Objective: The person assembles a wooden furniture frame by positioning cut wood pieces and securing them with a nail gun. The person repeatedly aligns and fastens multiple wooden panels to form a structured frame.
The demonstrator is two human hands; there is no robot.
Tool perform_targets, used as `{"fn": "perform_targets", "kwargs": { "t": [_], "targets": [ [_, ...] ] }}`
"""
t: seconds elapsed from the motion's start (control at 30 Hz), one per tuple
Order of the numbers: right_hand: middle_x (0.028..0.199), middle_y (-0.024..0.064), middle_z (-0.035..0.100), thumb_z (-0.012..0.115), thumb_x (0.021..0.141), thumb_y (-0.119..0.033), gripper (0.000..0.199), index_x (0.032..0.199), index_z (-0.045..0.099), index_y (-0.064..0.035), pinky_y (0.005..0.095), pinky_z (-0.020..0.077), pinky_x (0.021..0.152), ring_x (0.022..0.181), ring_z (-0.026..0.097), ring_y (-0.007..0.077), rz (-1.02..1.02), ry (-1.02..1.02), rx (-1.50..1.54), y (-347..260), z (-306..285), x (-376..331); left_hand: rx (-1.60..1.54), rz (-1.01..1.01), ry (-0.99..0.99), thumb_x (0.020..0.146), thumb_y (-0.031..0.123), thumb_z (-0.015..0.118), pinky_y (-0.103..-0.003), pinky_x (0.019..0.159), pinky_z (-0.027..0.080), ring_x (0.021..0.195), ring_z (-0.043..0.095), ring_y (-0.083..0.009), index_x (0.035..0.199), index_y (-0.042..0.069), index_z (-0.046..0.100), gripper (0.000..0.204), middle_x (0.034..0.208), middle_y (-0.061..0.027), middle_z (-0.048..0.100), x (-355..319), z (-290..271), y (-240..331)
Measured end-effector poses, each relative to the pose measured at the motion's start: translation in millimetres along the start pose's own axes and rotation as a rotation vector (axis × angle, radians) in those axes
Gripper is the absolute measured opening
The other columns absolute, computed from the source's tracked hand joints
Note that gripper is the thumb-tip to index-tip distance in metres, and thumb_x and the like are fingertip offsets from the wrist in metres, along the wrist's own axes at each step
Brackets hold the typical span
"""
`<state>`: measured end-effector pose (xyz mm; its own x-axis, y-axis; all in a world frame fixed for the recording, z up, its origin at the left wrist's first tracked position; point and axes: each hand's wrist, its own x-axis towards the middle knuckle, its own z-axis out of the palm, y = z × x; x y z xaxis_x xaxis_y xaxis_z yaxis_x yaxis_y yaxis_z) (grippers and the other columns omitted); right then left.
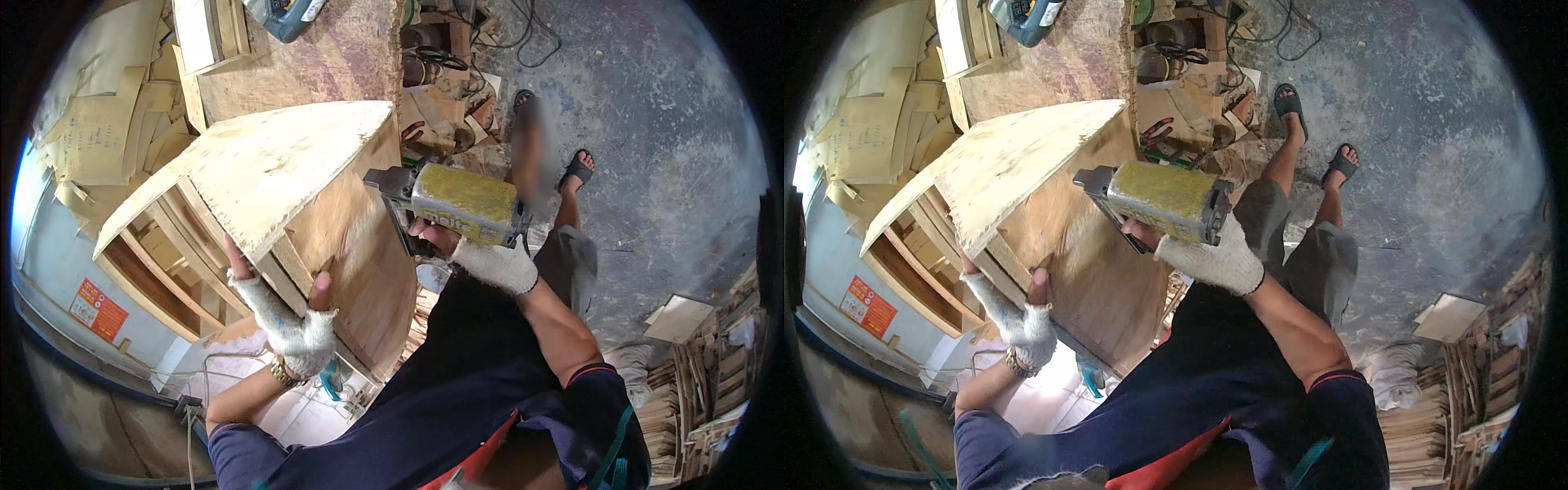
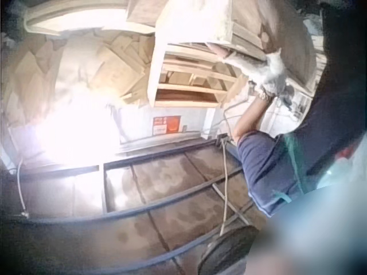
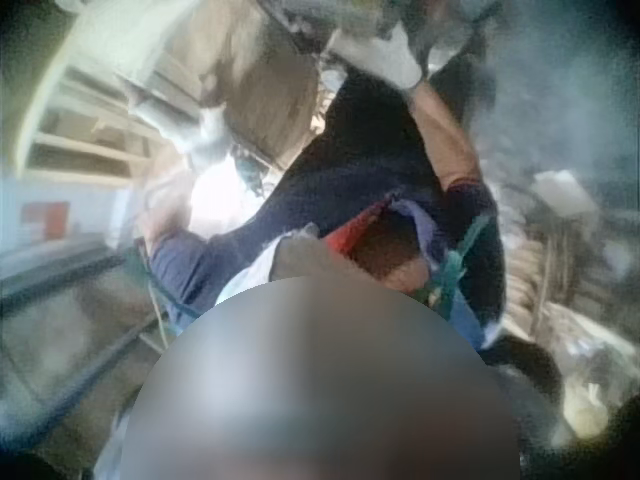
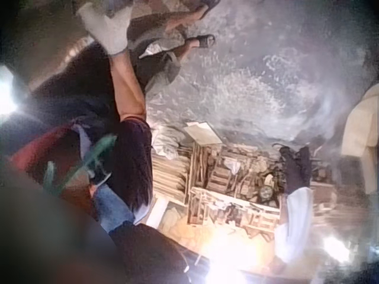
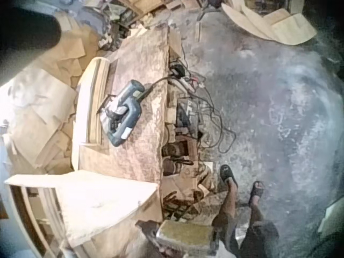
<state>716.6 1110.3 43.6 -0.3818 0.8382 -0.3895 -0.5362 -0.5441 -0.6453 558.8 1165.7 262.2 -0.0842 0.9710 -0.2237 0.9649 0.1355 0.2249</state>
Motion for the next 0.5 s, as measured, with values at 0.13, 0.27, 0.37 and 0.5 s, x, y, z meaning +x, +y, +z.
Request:
{"fn": "perform_targets", "kwargs": {
  "t": [0.13, 0.27, 0.37, 0.5],
  "targets": [
    [0.126, 0.0096, 0.071, 0.081, 0.087, -0.032, 0.049, 0.129, 0.066, -0.0106, 0.0365, 0.0525, 0.098, 0.112, 0.069, 0.0225, 0.064, -0.016, 0.048, -15.8, -1.4, 14.7, 0.016, -0.08, -0.001, 0.084, 0.021, 0.078, -0.043, 0.118, 0.027, 0.143, 0.033, -0.0304, 0.162, 0.001, 0.002, 0.111, 0.156, -0.0186, 0.027, -2.6, -2.1, -5.9],
    [0.123, 0.0091, 0.072, 0.081, 0.089, -0.034, 0.051, 0.13, 0.065, -0.0092, 0.0366, 0.0541, 0.095, 0.109, 0.07, 0.023, -0.171, -0.017, -0.201, -7.7, -3.9, 22.6, 0.081, -0.093, 0.029, 0.081, 0.028, 0.081, -0.044, 0.119, 0.025, 0.144, 0.03, -0.0327, 0.161, -0.002, 0.002, 0.116, 0.157, -0.0211, 0.024, -5.0, -3.1, -14.0],
    [0.12, 0.0096, 0.073, 0.079, 0.091, -0.03, 0.048, 0.131, 0.065, -0.007, 0.0349, 0.0559, 0.092, 0.106, 0.071, 0.0215, -0.031, -0.013, -0.091, -7.2, -7.2, 21.9, 0.131, -0.072, -0.014, 0.084, 0.027, 0.079, -0.045, 0.121, 0.018, 0.148, 0.023, -0.0333, 0.16, -0.003, -0.001, 0.115, 0.161, -0.0224, 0.018, -6.9, -7.8, -18.8],
    [0.117, 0.0115, 0.073, 0.077, 0.093, -0.021, 0.044, 0.131, 0.064, -0.0031, 0.0323, 0.057, 0.09, 0.103, 0.071, 0.0192, 0.115, 0.022, 0.381, 0.2, -17.9, 19.3, 0.168, -0.092, -0.091, 0.092, 0.024, 0.071, -0.044, 0.123, 0.013, 0.151, 0.019, -0.0329, 0.157, -0.003, -0.014, 0.111, 0.164, -0.0227, 0.014, -20.0, -18.2, -29.2]
  ]
}}
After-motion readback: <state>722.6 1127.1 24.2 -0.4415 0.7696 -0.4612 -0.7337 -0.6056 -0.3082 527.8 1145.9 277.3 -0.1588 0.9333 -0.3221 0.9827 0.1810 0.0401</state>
